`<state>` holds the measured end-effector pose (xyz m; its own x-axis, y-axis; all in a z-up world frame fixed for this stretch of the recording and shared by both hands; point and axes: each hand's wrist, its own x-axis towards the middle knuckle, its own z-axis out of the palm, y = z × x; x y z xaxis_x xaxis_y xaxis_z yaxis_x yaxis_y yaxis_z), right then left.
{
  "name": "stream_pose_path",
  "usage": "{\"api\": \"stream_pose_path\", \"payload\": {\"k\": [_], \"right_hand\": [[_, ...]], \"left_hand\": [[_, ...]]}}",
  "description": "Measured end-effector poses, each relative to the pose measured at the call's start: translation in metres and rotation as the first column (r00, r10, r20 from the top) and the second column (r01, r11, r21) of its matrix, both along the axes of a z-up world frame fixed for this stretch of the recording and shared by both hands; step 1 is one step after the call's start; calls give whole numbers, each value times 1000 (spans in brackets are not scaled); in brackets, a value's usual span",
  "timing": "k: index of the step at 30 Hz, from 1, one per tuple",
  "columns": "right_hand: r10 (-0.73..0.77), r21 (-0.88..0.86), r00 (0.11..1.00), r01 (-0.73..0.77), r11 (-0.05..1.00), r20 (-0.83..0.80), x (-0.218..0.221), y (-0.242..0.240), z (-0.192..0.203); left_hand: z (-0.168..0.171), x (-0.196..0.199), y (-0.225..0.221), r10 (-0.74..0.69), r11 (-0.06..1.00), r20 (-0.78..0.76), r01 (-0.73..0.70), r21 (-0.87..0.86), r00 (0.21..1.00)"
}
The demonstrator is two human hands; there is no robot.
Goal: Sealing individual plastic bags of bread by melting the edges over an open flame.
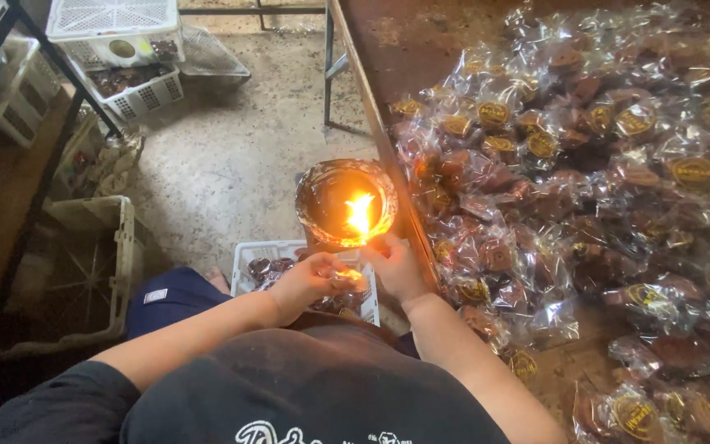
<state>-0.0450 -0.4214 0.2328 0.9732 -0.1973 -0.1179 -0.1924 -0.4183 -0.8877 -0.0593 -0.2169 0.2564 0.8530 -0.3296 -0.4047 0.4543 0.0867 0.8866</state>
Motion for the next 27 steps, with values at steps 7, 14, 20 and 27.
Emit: {"api": "stream_pose_path", "payload": {"k": [7,14,20,27], "right_hand": [[-219,-783,975,100,614,-46,13,-94,6],[-186,-736,971,16,677,-149,-1,-121,5],[-116,-357,843,342,869,525,-30,-47,92],[32,158,999,-33,987,7,-42,19,92]], "left_hand": [[-25,11,25,135,973,-292,-70,221,947],[-51,15,25,21,981,-197,18,196,980],[-5,4,19,-110,994,-111,111,5,988],[-42,12,-3,-98,962,-62,79,-262,993]]}}
